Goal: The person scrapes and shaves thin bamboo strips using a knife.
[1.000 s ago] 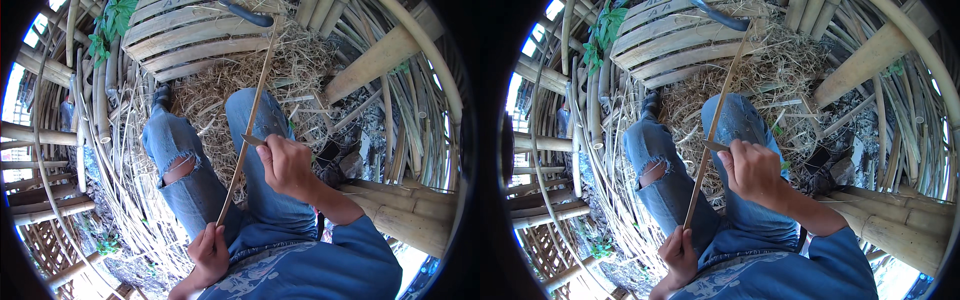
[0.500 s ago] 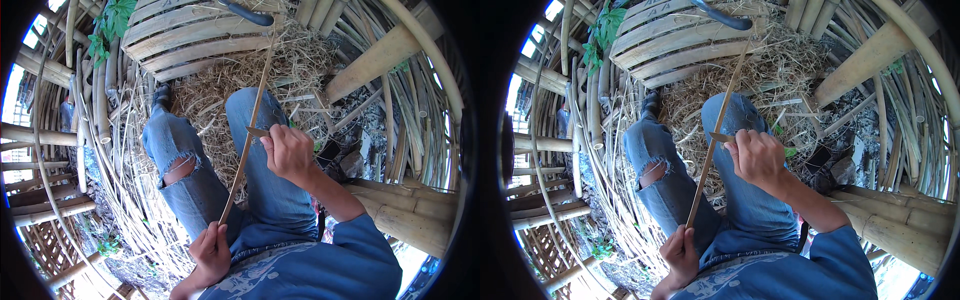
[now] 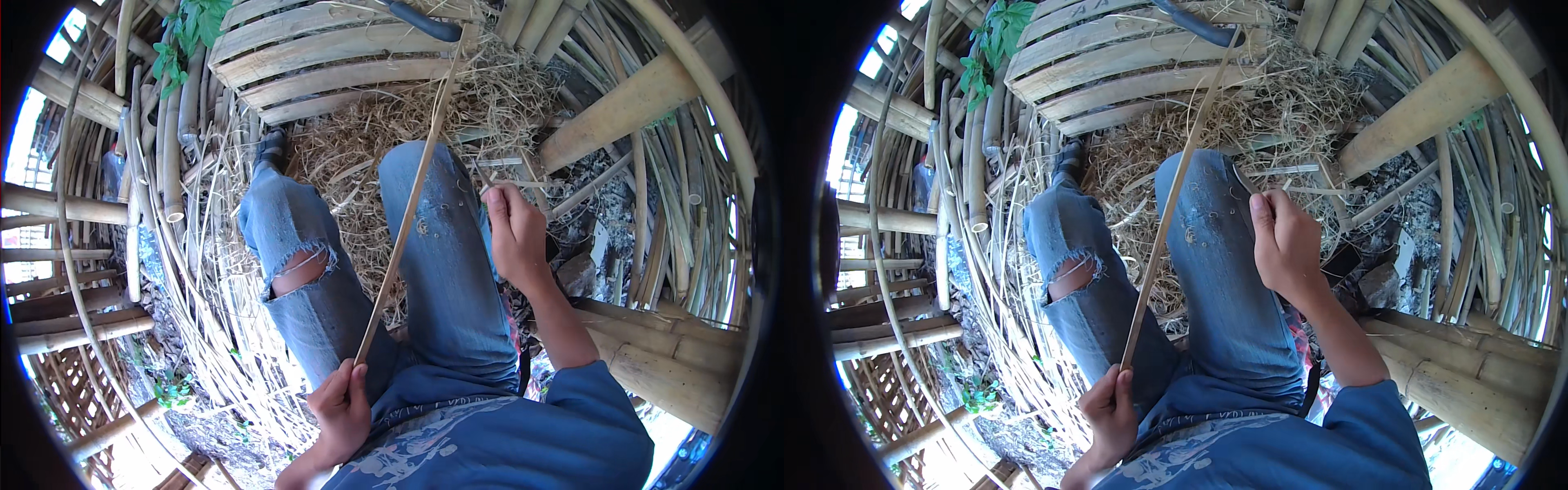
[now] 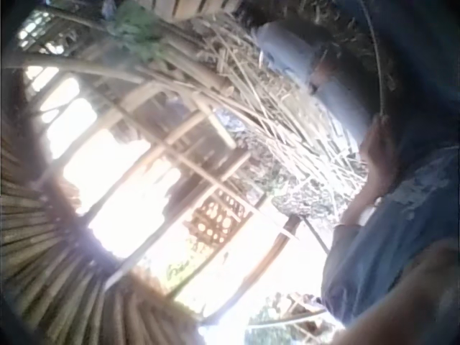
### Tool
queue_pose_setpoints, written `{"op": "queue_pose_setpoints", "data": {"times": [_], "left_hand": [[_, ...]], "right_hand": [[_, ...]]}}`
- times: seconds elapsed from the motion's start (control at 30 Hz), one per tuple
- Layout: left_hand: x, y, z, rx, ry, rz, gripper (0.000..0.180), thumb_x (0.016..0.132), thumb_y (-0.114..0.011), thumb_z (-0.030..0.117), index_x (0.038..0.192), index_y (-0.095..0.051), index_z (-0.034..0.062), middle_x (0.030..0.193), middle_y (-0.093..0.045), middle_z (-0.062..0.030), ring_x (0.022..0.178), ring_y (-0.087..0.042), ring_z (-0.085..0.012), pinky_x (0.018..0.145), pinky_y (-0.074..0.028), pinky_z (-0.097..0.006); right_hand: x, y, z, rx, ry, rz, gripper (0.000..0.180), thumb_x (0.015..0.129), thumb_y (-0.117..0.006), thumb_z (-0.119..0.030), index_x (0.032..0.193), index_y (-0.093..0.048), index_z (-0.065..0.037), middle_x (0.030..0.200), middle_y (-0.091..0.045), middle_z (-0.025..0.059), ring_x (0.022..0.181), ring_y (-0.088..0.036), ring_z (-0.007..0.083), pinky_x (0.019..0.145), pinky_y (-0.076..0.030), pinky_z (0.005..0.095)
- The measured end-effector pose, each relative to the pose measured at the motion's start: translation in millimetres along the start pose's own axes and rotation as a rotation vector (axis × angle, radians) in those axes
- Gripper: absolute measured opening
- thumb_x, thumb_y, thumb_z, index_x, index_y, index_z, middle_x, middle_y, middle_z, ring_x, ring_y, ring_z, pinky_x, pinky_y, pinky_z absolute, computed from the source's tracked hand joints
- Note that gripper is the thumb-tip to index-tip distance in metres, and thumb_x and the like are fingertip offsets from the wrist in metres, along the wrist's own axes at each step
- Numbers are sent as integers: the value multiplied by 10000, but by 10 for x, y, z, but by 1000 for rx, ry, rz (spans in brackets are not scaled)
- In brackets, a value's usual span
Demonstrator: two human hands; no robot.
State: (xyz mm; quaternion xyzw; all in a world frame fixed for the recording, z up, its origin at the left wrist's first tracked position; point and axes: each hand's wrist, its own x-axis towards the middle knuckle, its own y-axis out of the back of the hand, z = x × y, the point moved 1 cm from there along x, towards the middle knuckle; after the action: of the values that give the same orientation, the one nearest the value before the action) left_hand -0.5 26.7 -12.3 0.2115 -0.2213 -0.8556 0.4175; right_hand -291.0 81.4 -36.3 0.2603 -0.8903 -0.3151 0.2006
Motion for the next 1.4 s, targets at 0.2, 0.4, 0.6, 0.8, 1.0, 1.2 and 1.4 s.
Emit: {"op": "queue_pose_setpoints", "data": {"times": [0.2,0.4,0.6,0.8,1.0,1.2,1.4], "left_hand": [[32,14,-25,-48,75,0,123,879,-553,38,777,-564,-31,529,-423,-76,465,-339,-100,424,-273,-264],[37,-10,-19,-61,90,-1,132,884,-546,41,777,-560,-33,523,-404,-65,480,-324,-77,425,-265,-255],[31,3,-36,-98,78,-2,130,899,-533,56,832,-589,-41,533,-389,6,495,-308,-35,427,-238,-228],[24,-3,-68,-154,94,-1,140,905,-529,65,848,-596,-45,539,-388,25,502,-307,-25,428,-232,-218],[31,3,27,-175,153,-2,145,903,-531,58,814,-584,-43,537,-390,3,506,-317,-34,427,-255,-220],[16,-5,-30,-114,16,-29,114,889,-543,43,825,-593,-39,523,-417,-35,472,-346,-60,419,-278,-231],[-55,24,-126,64,-230,53,50,842,-579,10,814,-610,-18,520,-480,-93,397,-428,-158,393,-314,-270]], "right_hand": [[-123,111,-93,939,-84,2,219,944,-467,-191,798,-499,-31,605,-501,45,508,-492,117,468,-386,264],[-479,-226,-117,936,-25,39,167,936,-482,-175,870,-471,-22,636,-507,51,494,-476,107,463,-391,232],[-557,-233,-25,634,105,1,92,905,-531,-90,931,-489,-12,689,-548,43,540,-486,67,497,-412,206],[-337,-256,-174,1070,104,65,103,928,-491,-109,906,-473,-9,670,-541,69,529,-467,62,479,-390,195],[-270,-185,-293,869,-236,-305,169,918,-528,-155,900,-552,11,647,-552,48,493,-452,46,438,-343,189],[-165,-185,-510,926,-560,-986,282,887,-585,-263,802,-591,5,558,-506,-10,460,-448,47,417,-315,188],[-10,-28,-394,916,-583,-987,261,884,-589,-232,765,-592,1,577,-504,-2,429,-394,44,390,-276,191]]}}
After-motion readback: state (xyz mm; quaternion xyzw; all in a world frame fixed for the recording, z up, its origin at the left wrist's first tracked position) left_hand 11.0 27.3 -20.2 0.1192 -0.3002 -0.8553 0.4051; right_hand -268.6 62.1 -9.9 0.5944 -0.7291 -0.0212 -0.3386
